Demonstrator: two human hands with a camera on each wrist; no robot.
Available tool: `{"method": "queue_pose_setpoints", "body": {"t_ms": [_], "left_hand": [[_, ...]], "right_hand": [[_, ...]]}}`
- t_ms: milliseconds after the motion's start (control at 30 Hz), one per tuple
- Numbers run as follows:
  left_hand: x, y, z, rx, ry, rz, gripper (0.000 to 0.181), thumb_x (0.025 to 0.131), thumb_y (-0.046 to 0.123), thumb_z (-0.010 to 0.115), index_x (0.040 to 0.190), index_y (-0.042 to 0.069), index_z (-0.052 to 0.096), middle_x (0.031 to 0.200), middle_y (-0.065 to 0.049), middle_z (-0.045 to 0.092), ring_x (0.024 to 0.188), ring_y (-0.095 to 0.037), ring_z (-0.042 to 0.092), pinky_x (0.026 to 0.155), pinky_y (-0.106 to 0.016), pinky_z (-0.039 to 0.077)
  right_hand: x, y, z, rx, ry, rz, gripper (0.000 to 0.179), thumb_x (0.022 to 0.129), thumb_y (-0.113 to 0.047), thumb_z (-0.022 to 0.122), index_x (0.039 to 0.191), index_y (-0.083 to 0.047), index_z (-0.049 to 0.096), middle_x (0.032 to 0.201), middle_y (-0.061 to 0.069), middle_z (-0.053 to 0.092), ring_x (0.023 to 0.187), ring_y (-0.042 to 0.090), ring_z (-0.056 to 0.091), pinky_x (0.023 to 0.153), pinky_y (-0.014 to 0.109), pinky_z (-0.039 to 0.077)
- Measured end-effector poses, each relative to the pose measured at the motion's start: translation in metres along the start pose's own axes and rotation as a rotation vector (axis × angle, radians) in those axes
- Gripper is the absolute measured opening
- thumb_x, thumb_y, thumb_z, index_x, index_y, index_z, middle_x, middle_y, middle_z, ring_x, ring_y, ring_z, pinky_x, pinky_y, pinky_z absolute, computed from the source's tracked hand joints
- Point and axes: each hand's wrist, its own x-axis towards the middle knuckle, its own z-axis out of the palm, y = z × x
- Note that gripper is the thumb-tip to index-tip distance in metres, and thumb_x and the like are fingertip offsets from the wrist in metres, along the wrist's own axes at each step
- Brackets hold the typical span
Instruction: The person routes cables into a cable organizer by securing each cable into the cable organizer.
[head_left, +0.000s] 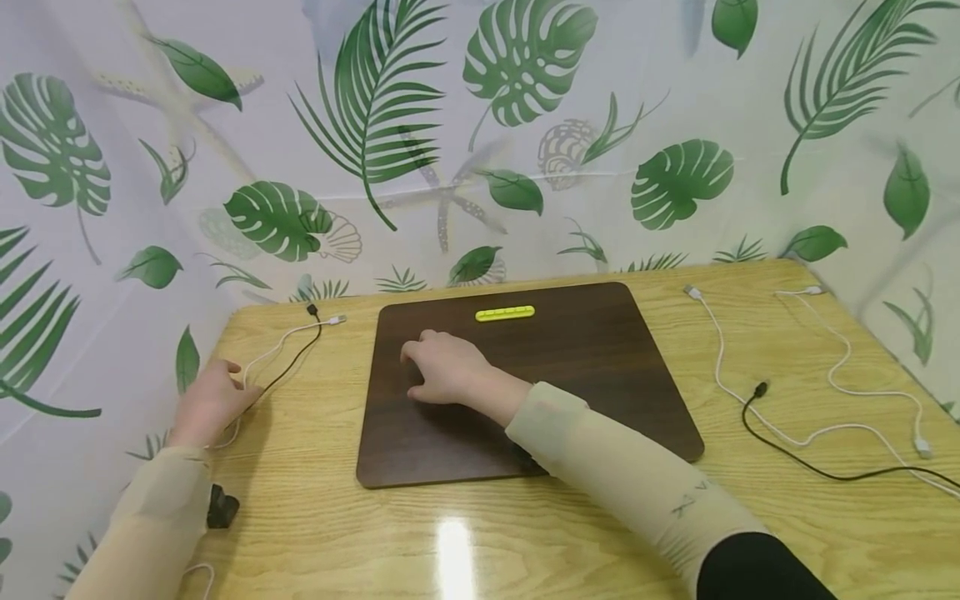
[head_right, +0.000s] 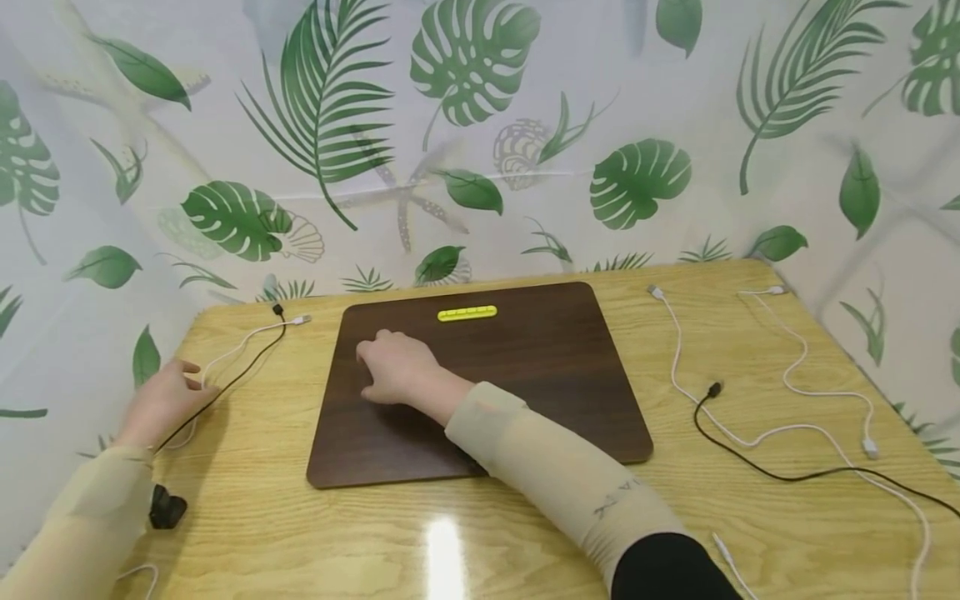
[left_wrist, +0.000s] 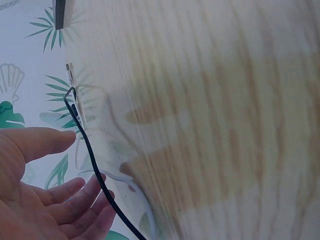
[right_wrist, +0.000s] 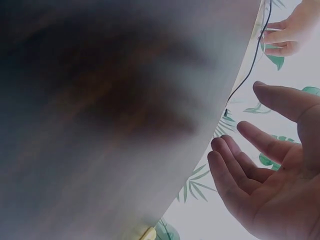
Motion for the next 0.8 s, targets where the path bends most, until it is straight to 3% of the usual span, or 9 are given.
{"method": "queue_pose_setpoints", "body": {"t_ms": [333,633,800], "left_hand": [[0.002,-0.001,0.004,-0.026,-0.018,0.006,0.064,0.101,0.026,0.061,0.144,-0.02,0.045,0.135,-0.042,0.059,0.124,-0.054,0.06,0.104,-0.065,0.048],[-0.007,0.007,0.01,-0.013,0.08,0.038,0.043,0.103,0.029,0.06,0.124,-0.008,0.067,0.127,-0.035,0.068,0.116,-0.05,0.066,0.093,-0.059,0.054],[-0.01,0.014,0.008,-0.027,0.124,0.032,0.039,0.104,0.026,0.057,0.121,-0.008,0.068,0.119,-0.031,0.071,0.105,-0.046,0.068,0.083,-0.055,0.054]], "right_hand": [[0.009,-0.01,0.004,0.015,0.002,-0.002,0.046,0.097,-0.037,0.078,0.138,-0.016,0.067,0.131,0.008,0.068,0.114,0.024,0.069,0.096,0.04,0.059],[0.013,-0.01,0.006,0.069,0.015,0.016,0.046,0.098,-0.038,0.077,0.137,-0.015,0.068,0.131,0.008,0.069,0.114,0.024,0.069,0.098,0.039,0.059],[0.015,-0.008,0.008,0.089,0.02,0.028,0.047,0.098,-0.039,0.076,0.137,-0.015,0.068,0.132,0.007,0.069,0.115,0.023,0.069,0.098,0.039,0.058]]}}
